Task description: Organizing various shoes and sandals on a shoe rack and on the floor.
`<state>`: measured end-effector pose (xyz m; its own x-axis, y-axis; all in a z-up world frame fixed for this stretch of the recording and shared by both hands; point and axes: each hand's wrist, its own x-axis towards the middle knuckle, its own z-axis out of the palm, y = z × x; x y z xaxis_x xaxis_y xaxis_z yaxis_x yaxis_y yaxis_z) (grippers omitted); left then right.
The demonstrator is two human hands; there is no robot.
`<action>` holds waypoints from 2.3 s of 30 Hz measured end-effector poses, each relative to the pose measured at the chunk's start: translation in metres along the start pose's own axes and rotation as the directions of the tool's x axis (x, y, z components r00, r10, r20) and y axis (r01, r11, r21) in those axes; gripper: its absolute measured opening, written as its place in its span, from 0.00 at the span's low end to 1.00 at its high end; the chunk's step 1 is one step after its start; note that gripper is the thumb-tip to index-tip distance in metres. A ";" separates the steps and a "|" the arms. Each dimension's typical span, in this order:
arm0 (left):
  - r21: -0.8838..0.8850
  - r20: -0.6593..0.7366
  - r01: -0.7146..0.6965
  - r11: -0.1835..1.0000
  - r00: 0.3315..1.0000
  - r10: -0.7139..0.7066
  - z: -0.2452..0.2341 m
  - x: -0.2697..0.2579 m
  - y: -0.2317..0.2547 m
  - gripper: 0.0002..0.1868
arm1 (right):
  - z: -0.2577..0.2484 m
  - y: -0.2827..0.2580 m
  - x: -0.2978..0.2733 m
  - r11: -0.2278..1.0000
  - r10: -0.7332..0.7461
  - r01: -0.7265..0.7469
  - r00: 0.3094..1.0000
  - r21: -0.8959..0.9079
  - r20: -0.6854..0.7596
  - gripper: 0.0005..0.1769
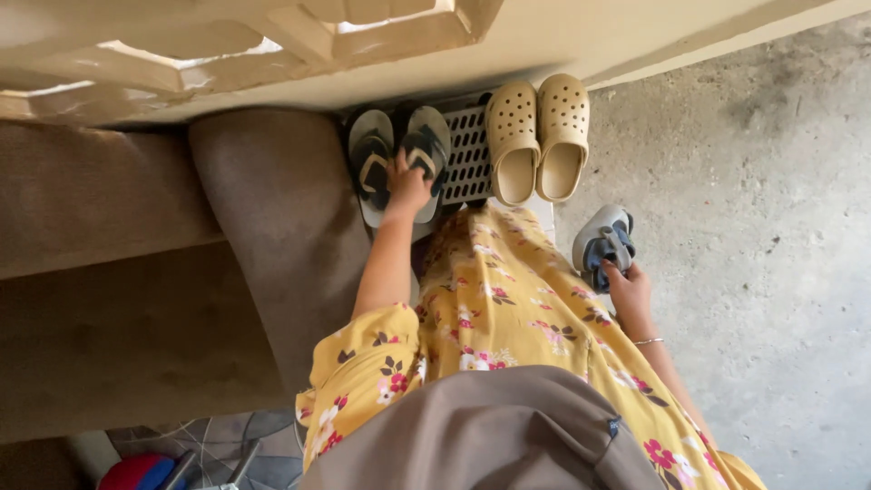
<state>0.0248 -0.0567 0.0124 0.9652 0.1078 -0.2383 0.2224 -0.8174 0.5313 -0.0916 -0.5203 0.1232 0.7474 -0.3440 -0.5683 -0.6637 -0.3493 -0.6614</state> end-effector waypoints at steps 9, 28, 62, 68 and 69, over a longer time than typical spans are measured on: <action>0.401 0.253 -0.292 0.868 0.946 0.202 0.038 0.049 0.050 0.15 | -0.003 0.024 -0.024 0.995 0.066 -0.071 0.996 -0.066 -0.067 0.16; 0.072 -0.048 0.034 0.997 0.998 -0.030 0.075 0.046 0.155 0.19 | -0.023 0.034 -0.047 0.988 0.140 -0.133 0.984 0.073 -0.109 0.16; -0.067 0.249 0.523 0.849 0.833 -0.494 0.145 0.040 0.158 0.34 | -0.129 0.086 0.043 0.997 -0.048 0.047 0.999 -0.057 -0.018 0.17; -0.201 0.067 0.430 0.880 0.902 -0.426 0.147 0.035 0.151 0.35 | -0.130 0.062 0.030 0.988 0.013 -0.014 1.000 -0.154 -0.010 0.16; -0.225 0.085 0.432 0.873 0.902 -0.424 0.143 0.033 0.152 0.35 | -0.129 0.061 0.029 0.995 0.008 -0.008 1.000 -0.098 0.002 0.16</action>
<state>0.0711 -0.2587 -0.0311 0.7643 0.3959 -0.5090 0.6421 -0.5398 0.5444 -0.1145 -0.6639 0.1291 0.7419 -0.3454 -0.5747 -0.6694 -0.4303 -0.6056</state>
